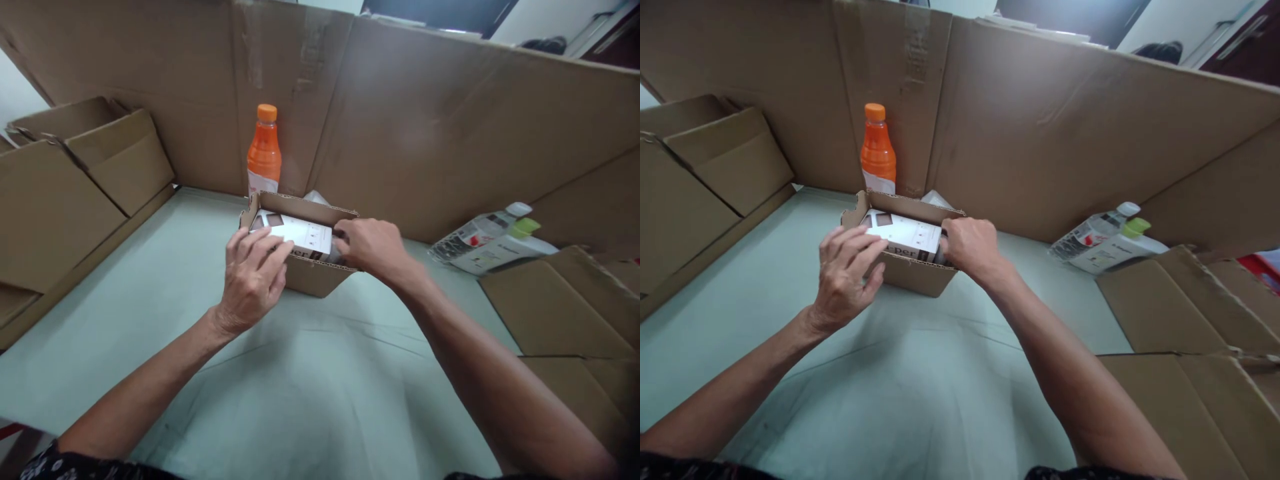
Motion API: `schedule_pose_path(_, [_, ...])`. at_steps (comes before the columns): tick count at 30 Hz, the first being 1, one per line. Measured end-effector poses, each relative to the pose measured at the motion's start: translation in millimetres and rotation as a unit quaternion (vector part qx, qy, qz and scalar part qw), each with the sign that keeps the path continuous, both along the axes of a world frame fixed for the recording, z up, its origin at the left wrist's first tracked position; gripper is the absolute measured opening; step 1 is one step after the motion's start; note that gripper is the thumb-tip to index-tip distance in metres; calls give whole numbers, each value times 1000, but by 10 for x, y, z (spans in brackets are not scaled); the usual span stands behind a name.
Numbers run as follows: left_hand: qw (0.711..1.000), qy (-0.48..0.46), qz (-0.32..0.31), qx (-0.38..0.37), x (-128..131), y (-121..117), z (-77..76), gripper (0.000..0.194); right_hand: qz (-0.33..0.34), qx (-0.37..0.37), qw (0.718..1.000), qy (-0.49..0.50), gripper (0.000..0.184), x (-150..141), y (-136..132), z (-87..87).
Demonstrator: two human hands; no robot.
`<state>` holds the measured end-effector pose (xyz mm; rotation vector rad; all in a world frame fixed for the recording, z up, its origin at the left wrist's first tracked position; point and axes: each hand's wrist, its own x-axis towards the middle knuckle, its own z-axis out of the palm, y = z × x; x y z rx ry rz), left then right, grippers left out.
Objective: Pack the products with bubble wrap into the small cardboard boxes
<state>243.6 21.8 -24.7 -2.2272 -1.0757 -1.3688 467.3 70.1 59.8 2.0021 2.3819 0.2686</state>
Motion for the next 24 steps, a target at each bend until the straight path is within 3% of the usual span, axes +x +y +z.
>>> schedule_pose_path(3, [993,-109,20,-32,-170,-16,-99,58,10,139,981,135,24,318,-304,-62])
schedule_pose_path(5, [972,-196,20,-128,-307,40,-240,59,-4,174,954,243,27,500,-503,-235])
schedule_pose_path(9, [872,-336,-63,-350,-464,285,-572,53,-27,38,922,385,42,481,-620,-772])
schedule_pose_path(11, [828,-382,-115,-394,-451,400,-665,53,-62,-18,912,404,41,323,-552,-976])
schedule_pose_path(14, [802,-425,-131,-399,-327,460,-660,50,-113,-16,902,417,31,173,-515,-1094])
schedule_pose_path(16, [797,-431,-135,-402,-203,402,-597,48,-120,11,897,426,29,204,-641,-1105])
schedule_pose_path(20, [788,-416,-166,-421,-54,65,-500,47,-132,71,887,436,35,333,-1172,-1146])
schedule_pose_path(24, [792,-455,-115,-390,-300,-413,-534,47,-54,97,889,445,30,112,-1509,-1157])
